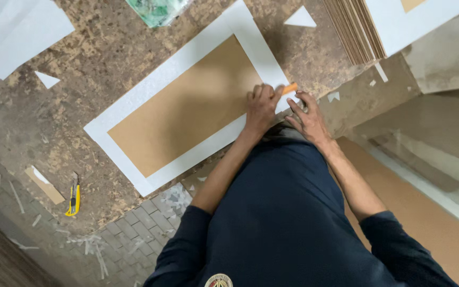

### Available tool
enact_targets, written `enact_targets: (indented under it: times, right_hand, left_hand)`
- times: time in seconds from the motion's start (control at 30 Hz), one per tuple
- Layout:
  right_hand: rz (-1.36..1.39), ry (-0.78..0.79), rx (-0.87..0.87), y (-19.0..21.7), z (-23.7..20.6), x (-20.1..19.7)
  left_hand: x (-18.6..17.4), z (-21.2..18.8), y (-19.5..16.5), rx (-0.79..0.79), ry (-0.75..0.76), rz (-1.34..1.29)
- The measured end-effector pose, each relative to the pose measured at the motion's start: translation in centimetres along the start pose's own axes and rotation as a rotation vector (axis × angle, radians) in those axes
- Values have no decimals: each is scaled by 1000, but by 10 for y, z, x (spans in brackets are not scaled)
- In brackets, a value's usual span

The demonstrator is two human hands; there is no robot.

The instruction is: The person applies white tape strips along the edges of a mat board on a workbench, pressing each strip down by hand. They then use a utility knife with an orange straightedge to trim the tape at the corners and peel away the trimmed offcuts.

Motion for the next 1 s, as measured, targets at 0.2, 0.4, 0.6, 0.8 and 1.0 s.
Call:
enact_targets:
  times: [0.2,0.4,0.6,0.8,1.0]
  right_hand:
    - [14,20,-36,10,-1,6]
    - [-204,178,-38,26,-7,36]
    - [-234,192,-54,44,-15,52]
    - [-241,170,-75,52,-25,66]
    - [-253,157,-109,60,-34,76]
  left_hand:
    - [-26,-42,34,-230,-215,-132]
    - [-7,-99,11,-215,-74,-144]
    - [-16,-146,36,-305,0,10]
    - [-86,-302,109,-665,-212,117]
    - [-152,-444,157,-912,-314,193]
Point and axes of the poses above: each hand's wrist, its own z-axis towards the middle knuckle, its own x-axis out of the palm, y = z × x, the point moved 8 cm from there along z, towards the middle knuckle, and after that the axes turned 5 degrees about x, right-handed, at the moved point
